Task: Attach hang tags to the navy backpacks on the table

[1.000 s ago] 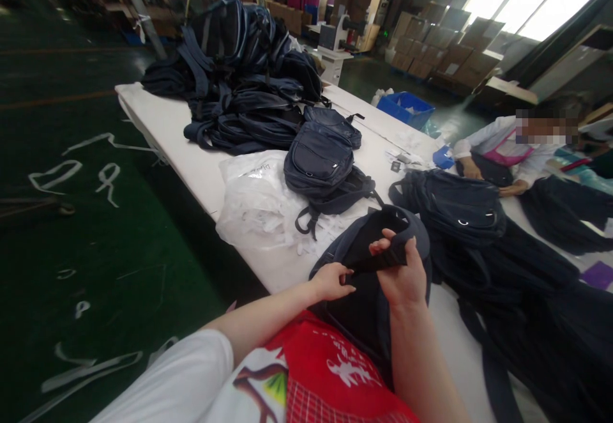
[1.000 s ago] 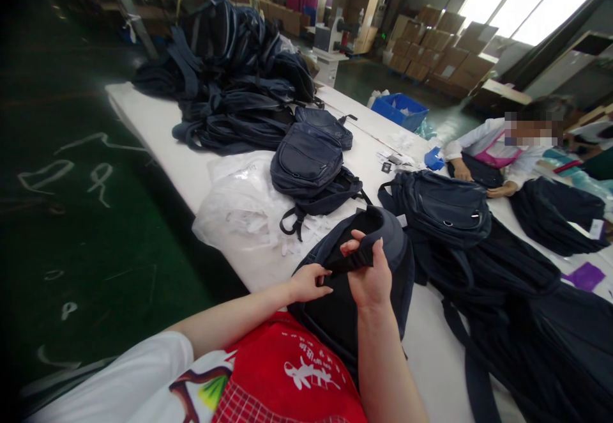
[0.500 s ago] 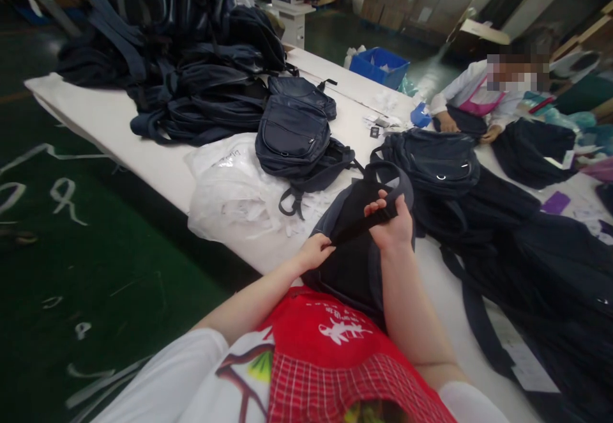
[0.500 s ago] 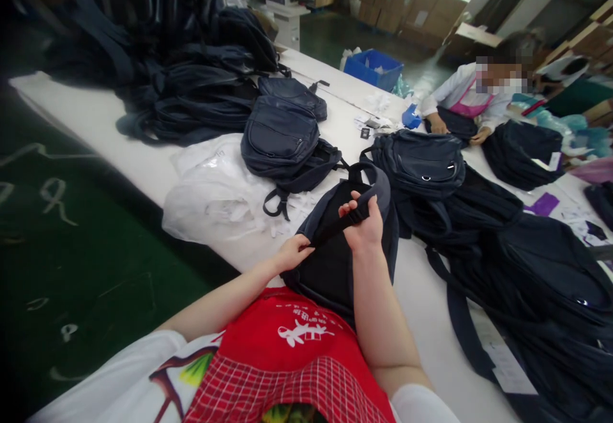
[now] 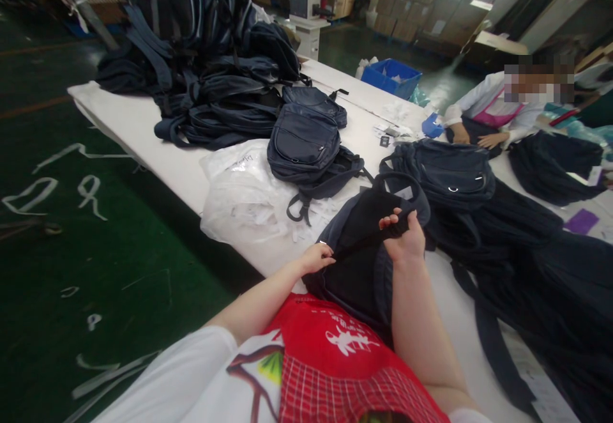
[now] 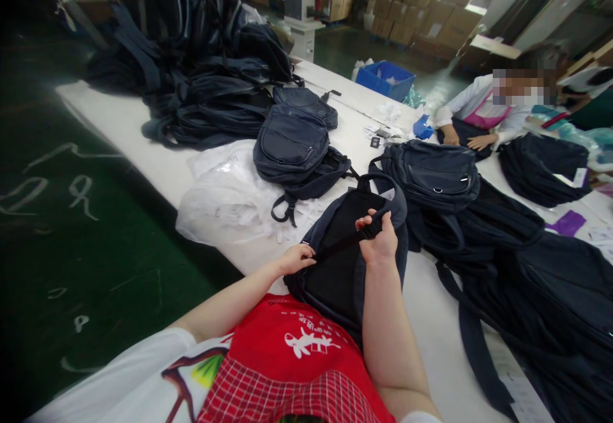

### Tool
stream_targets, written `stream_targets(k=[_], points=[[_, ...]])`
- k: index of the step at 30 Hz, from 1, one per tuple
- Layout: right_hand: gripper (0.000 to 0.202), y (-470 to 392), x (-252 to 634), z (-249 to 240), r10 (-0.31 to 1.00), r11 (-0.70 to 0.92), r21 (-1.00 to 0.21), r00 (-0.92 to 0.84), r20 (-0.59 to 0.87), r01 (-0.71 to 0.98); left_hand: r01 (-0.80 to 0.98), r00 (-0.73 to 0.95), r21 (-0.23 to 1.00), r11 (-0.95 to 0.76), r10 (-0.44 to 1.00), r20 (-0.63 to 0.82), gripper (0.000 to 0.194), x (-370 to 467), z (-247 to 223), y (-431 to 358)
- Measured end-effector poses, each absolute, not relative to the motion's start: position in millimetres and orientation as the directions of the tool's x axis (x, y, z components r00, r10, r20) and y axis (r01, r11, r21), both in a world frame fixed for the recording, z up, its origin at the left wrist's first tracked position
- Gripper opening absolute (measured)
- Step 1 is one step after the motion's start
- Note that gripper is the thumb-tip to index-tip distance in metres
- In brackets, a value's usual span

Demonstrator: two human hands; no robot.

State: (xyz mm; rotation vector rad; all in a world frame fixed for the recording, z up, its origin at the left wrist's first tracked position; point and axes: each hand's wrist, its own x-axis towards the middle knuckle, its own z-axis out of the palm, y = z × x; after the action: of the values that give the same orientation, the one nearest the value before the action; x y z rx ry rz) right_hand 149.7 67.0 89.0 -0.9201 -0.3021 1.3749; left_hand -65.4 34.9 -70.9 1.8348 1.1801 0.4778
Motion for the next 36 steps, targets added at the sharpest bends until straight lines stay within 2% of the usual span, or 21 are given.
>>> stream_targets(k=[6,14,23,28,30,33,36], points=[[0.038,62,143,94,0.938,-0.105,-0.725,0.175,-0.3,-0.681,0.593,0.459,0.799,-0.103,0.858,-0.23,0.028,-60,-80,41],[0.034,52,139,99,0.936,-0.159,-0.698,0.119,-0.332,-0.698,0.716,0.36,0.698,-0.007,0.861,-0.36,0.028,-53,-81,44],[0.031,48,140,91,0.951,-0.182,-0.709,0.061,-0.303,-0.681,0.77,0.441,0.618,-0.159,0.832,-0.335,0.022,-54,-67,41],[0.037,37,127,99,0.964,-0.212,-0.72,-0.023,-0.264,-0.661,0.805,0.424,0.573,-0.155,0.826,-0.372,0.021,-53,-46,40],[0.041,28,126,103,0.963,-0.246,-0.751,-0.064,-0.264,-0.613,0.817,0.409,0.558,-0.144,0.828,-0.385,0.024,-53,-31,37],[0.048,14,128,103,0.958,-0.28,-0.849,-0.075,-0.276,-0.448,0.82,0.378,0.56,-0.123,0.849,-0.368,0.043,-55,-3,31],[0.044,3,133,97,0.964,-0.223,-0.943,0.086,-0.251,-0.249,0.791,0.37,0.609,-0.067,0.844,-0.389,0.042,-55,19,26]])
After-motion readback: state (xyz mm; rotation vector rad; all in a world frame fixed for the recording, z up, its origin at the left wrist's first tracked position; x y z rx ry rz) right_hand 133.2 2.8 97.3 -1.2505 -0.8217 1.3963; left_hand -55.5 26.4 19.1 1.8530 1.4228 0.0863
